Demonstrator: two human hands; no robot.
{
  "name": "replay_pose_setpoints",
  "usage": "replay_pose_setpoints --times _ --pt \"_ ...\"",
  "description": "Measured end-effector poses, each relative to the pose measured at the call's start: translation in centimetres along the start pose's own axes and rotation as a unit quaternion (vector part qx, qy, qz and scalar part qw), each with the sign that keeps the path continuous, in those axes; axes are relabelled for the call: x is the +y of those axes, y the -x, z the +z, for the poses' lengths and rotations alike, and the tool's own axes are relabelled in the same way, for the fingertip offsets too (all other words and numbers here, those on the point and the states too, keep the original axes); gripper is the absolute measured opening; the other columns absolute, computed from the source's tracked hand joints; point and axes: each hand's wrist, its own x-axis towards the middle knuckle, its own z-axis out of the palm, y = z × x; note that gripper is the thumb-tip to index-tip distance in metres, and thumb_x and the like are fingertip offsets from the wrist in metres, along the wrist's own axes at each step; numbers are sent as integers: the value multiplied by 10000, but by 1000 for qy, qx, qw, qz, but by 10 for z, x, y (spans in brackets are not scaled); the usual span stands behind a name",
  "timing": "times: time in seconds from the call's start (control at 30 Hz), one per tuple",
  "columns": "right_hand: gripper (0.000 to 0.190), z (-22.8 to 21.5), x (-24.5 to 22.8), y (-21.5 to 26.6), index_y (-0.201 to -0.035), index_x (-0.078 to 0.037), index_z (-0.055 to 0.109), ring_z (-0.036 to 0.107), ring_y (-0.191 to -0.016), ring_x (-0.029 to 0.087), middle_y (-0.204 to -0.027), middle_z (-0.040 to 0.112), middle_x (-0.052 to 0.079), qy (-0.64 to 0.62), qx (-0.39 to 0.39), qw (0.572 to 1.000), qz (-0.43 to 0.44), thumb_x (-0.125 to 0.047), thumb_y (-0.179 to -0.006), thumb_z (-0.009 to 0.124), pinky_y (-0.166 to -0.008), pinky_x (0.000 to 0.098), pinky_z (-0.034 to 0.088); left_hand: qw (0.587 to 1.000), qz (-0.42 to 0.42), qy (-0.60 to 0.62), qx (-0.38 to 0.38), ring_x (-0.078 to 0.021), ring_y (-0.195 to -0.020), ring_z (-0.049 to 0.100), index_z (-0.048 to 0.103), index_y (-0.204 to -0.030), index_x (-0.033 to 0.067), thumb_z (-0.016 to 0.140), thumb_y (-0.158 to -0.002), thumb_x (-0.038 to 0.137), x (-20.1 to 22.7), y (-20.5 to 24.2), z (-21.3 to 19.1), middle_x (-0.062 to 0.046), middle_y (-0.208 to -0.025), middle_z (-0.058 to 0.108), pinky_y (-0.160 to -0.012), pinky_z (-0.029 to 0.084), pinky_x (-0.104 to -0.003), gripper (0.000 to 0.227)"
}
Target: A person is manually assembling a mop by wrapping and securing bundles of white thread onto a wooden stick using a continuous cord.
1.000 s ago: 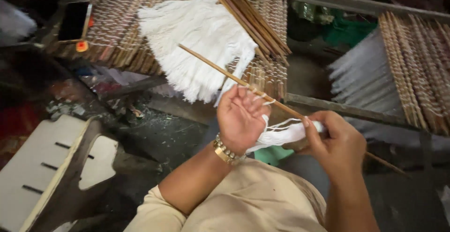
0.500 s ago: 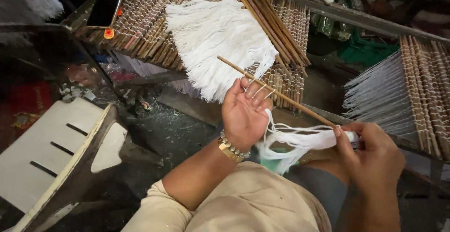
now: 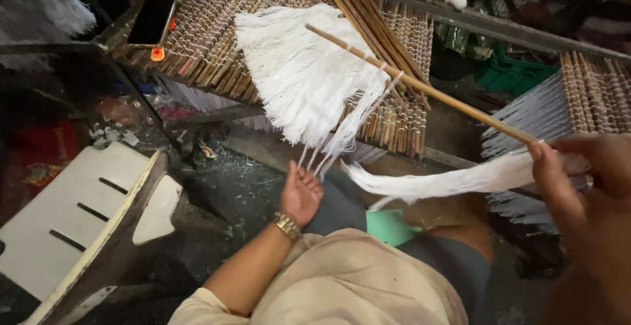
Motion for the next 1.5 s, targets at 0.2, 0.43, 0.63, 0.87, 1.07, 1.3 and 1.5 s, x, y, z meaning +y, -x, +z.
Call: replay_pose_setpoints --times 0.2,0.43,0.63,0.87,1.07,1.3,1.5 --pt "205 15 -29 -6 -1090 -127 787 690 -810 278 -1019 755 74 83 -27 996 26 -330 -1084 759 -698 426 467 960 -173 -124 183 -91 -536 468 637 -812 194 729 -813 281 -58 36 37 41 -678 527 -444 292 -193 127" --pt "215 64 -41 12 -1018 -173 725 685 -868 294 -935 703 51 -32 -67 997 17 -345 -894 692 -666 433 477 855 79 -461 -225 -68 -696 526 578 -985 147 553 -1030 372 -54 96 204 18 -802 605 -689 442 -235 231" --pt "215 50 -32 18 -1060 -243 729 712 -780 332 -829 672 22 -84 -92 992 0 -405 -950 641 -674 418 562 901 182 -355 -169 -101 -708 516 596 -1228 -33 453 -1107 203 -33 87 203 -43 -779 505 -652 446 -198 301" --pt "164 53 -33 22 -1090 -175 725 733 -859 327 -911 736 34 -166 -62 984 7 -267 -988 635 -730 408 577 682 222 -657 -234 -248 -768 682 817 -1028 160 842 -843 304 -47 90 201 -88 -802 664 -745 549 -349 236" --pt "152 54 -23 34 -1060 -203 742 743 -862 289 -898 744 9 -148 -53 986 46 -284 -935 715 -738 379 575 861 150 -436 -215 -143 -768 730 649 -1033 60 603 -1021 287 -51 97 206 -169 -926 776 -725 563 -252 232" --pt "168 59 -29 35 -1022 -154 745 744 -812 321 -865 744 48 -163 -44 983 70 -281 -916 771 -694 394 570 742 286 -556 -242 -166 -713 696 765 -908 74 815 -890 163 -55 94 208 -110 -856 785 -680 564 -304 104" --pt "198 61 -32 37 -964 -141 742 741 -785 318 -821 733 54 -160 -33 983 83 -318 -906 811 -672 381 564 650 285 -621 -332 -289 -808 719 812 -1023 211 729 -943 253 -51 104 223 -82 -859 769 -773 565 -352 123"
